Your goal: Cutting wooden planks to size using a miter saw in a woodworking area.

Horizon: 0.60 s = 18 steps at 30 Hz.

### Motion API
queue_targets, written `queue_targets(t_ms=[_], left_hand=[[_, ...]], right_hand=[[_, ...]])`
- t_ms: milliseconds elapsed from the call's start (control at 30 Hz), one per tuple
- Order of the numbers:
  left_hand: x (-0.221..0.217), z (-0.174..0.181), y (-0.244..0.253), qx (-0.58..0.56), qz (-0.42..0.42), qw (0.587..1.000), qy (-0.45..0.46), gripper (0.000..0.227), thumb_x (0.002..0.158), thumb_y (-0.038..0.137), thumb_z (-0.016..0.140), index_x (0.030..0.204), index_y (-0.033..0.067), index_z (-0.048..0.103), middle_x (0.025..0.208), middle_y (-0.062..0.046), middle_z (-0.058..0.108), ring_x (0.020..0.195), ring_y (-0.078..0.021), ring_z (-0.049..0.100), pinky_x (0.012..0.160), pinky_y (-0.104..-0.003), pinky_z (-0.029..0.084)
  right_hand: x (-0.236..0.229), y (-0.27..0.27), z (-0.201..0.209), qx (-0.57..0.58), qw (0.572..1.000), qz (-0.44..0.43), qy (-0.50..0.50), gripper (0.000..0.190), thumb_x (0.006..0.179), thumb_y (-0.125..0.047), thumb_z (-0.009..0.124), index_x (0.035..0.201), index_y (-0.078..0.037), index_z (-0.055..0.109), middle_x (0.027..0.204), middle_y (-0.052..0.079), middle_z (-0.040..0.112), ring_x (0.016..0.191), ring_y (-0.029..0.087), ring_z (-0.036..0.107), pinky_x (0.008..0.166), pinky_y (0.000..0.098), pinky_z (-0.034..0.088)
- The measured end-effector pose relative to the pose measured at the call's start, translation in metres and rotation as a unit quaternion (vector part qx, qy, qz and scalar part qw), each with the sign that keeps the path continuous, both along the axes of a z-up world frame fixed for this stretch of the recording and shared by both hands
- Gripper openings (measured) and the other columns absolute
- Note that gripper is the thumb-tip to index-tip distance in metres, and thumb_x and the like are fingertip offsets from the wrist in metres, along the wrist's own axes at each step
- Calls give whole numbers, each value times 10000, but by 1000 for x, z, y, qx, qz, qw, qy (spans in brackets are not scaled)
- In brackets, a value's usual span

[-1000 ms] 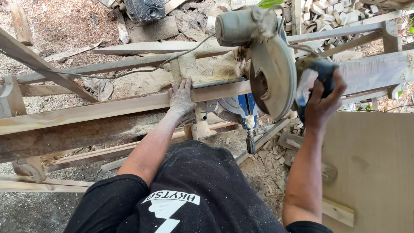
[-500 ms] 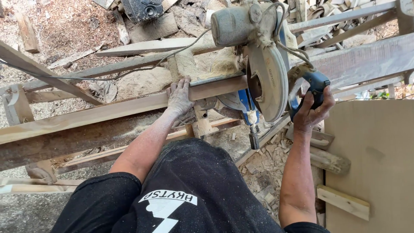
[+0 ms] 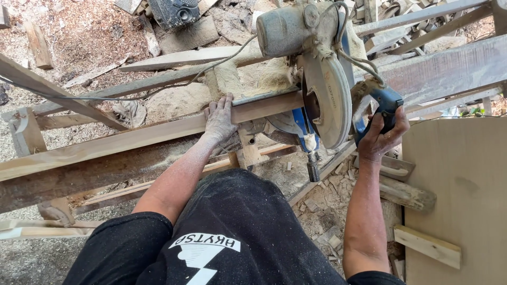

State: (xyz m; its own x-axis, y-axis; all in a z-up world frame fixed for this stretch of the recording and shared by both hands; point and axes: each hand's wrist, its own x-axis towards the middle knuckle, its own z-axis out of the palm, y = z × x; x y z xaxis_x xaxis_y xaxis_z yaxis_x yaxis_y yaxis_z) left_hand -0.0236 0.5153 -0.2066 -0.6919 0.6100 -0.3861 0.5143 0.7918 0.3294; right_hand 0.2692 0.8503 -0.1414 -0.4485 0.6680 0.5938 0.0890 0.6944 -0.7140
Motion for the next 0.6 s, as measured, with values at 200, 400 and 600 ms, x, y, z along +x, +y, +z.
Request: queue_targets(t_ms=[200, 400, 600], left_hand=[[0, -4, -1, 10, -1, 1000, 4, 1250, 648, 406, 954, 1627, 156, 219, 1603, -95, 368, 1378, -323, 370, 1171, -506, 263], [-1, -5, 0, 6, 0, 1000, 4, 1247, 649, 405, 958, 1623, 162, 218, 1598, -96, 363, 1385, -331, 363, 1163, -534, 256], [-1, -4, 0, 3, 2, 1000, -2, 1242, 648, 388, 949, 1627, 173, 216, 1600, -94, 364, 1377, -335, 371, 1166, -520, 265]], right_hand=[[0, -2, -3, -11, 1000, 2, 9, 375, 1193, -131, 592, 1509, -86, 395, 1320, 163, 567, 987, 223, 677, 787, 334, 621], [4, 1, -16, -14, 1000, 9, 20, 390, 1188, -147, 597, 1509, -84, 385, 1283, 155, 575, 920, 201, 674, 775, 321, 599], [5, -2, -23, -3, 999, 12, 30, 395, 1191, -146, 600, 1510, -70, 380, 1308, 167, 525, 967, 222, 676, 802, 333, 600]])
